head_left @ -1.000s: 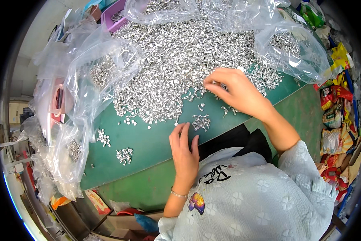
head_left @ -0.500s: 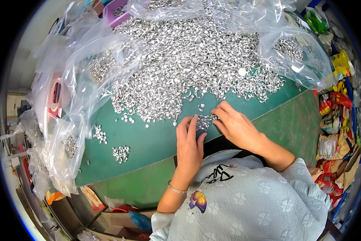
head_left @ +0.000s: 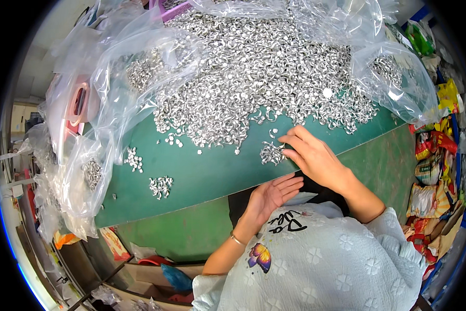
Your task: The person is sorting small metal components by hand on a green workbench, picking them up from a pile and placing them into smaller groups.
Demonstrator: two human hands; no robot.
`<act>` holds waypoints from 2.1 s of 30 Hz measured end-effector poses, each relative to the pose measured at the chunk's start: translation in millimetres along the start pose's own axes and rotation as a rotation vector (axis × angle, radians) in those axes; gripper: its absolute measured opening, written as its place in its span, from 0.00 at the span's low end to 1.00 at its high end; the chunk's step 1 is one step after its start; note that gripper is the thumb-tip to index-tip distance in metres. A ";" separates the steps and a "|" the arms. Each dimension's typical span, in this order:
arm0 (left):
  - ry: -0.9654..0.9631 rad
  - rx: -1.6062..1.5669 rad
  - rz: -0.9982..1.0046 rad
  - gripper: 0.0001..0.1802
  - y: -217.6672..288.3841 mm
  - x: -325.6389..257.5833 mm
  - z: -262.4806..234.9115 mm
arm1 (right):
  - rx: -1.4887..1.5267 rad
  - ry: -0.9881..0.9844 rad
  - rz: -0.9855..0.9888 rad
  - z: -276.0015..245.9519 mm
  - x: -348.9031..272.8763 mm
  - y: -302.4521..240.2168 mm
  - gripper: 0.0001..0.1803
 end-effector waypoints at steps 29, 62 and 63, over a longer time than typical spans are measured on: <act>-0.151 -0.170 -0.040 0.44 3.0 13.7 -0.7 | -0.093 0.214 -0.090 -2.3 43.8 13.6 0.08; 0.057 0.574 0.254 0.22 12.6 -23.7 10.3 | 0.223 -0.242 -0.337 33.2 16.3 -17.5 0.14; 0.117 0.272 0.158 0.20 5.1 -14.7 2.7 | 0.162 -0.164 -0.341 36.4 30.0 -20.9 0.14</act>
Point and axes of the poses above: each hand's wrist, its own x-axis towards the middle knuckle, its own z-axis out of the palm, y = z × x, the point moved 1 cm from there along x, towards the middle knuckle, and after that the axes turned 8 degrees about z, right-handed, at the moved point
